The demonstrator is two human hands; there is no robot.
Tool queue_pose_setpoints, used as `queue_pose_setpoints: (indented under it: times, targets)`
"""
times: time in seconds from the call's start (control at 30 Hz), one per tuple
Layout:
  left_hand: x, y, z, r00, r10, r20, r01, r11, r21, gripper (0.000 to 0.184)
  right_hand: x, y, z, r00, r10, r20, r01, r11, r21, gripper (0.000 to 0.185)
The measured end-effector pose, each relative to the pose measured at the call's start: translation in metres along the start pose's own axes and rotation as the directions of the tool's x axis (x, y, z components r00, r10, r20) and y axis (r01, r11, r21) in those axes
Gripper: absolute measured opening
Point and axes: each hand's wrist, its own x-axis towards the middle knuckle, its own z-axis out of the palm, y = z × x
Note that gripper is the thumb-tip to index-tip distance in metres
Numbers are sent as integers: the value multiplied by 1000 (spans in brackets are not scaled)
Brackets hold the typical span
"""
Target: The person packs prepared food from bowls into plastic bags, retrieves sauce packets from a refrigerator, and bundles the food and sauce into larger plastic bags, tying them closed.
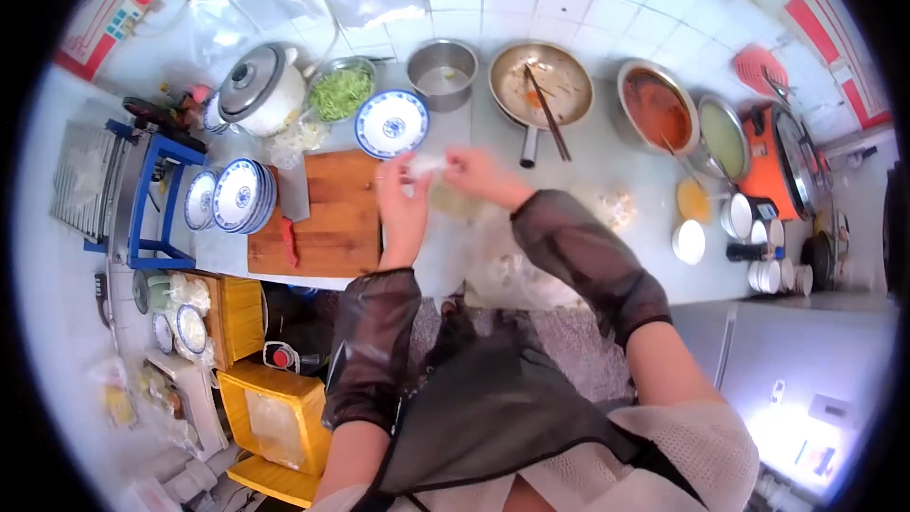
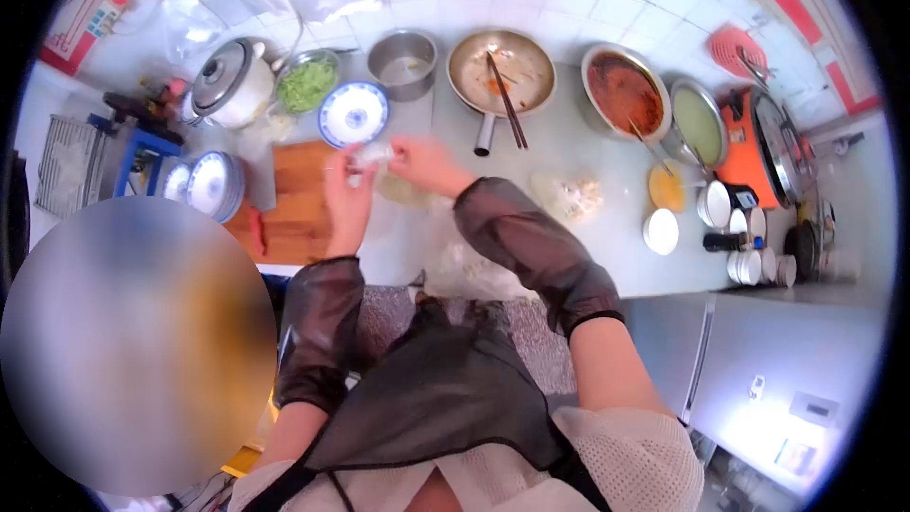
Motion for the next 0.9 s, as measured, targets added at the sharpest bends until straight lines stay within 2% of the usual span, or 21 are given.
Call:
queue_pose_setpoints:
  times: [0.07, 0.1, 0.17, 0.2, 0.23, 0.27, 0.3, 0.33, 0.37, 0.4, 0.43, 0.47, 0.5, 0.57, 0.67, 0.73, 0.8, 0.9]
  targets:
    - [-27, 73, -27, 1000, -12, 15, 13, 999, -40, 26, -34, -50, -64, 993, 115, -25, -111, 987, 118, 19]
    - [-45, 98, -33, 1000, -6, 0, 6, 997, -74, 31, -52, -71, -92, 989, 115, -90, -104, 987, 119, 17]
    - [-79, 117, -17, 985, -20, 172, 10, 998, 60, 28, -88, -95, -127, 979, 121, -161, -103, 988, 117, 15]
    - [-92, 118, -8, 973, -27, 231, 3, 995, 103, 27, -105, -102, -137, 958, 136, -253, -109, 987, 115, 13]
    - [-108, 89, 13, 936, 67, 346, -143, 969, 199, 27, -120, -108, -140, 929, 148, -339, -116, 987, 115, 12]
    - [-119, 70, 28, 875, 151, 460, -300, 914, 272, 27, -133, -108, -136, 928, 148, -342, -116, 987, 112, 12]
    - [-125, 63, 30, 875, 158, 457, -305, 914, 267, 27, -146, -100, -129, 905, 196, -378, -159, 979, 126, 12]
    - [-129, 53, 26, 914, 49, 404, -108, 986, 124, 23, -159, -90, -119, 876, 244, -415, -202, 969, 144, 12]
    - [-130, 48, 19, 925, -76, 373, 94, 995, -29, 20, -173, -77, -102, 887, 229, -401, -167, 969, 185, 12]
    - [-128, 47, 11, 922, -77, 380, 94, 995, -25, 20, -188, -63, -80, 898, 217, -384, -135, 964, 230, 12]
    - [-127, 49, 3, 855, -362, 372, 462, 856, -231, 18, -203, -52, -60, 904, 215, -370, -137, 964, 227, 12]
    - [-126, 50, -3, 686, -595, 419, 728, 550, -410, 17, -217, -42, -42, 910, 212, -356, -137, 965, 224, 13]
    - [-124, 46, -6, 688, -595, 416, 726, 553, -408, 17, -233, -33, -26, 910, 211, -356, -134, 964, 228, 13]
    - [-124, 40, -9, 614, -621, 488, 777, 364, -514, 13, -260, -21, -4, 912, 372, -174, -358, 928, 105, 15]
    - [-129, 85, 5, 616, -595, 516, 782, 383, -492, 9, -271, -20, 0, 876, 460, -144, -446, 887, 120, 17]
    - [-127, 93, -1, 601, -610, 516, 796, 394, -459, 10, -251, -36, -14, 860, 482, -167, -456, 874, 171, 17]
    - [-126, 92, -14, 476, -498, 725, 878, 224, -422, 18, -233, -42, -12, 842, 505, -191, -464, 857, 223, 17]
    - [-122, 91, -8, 515, -457, 725, 857, 298, -421, 20, -204, -31, 15, 861, 475, -181, -420, 866, 273, 19]
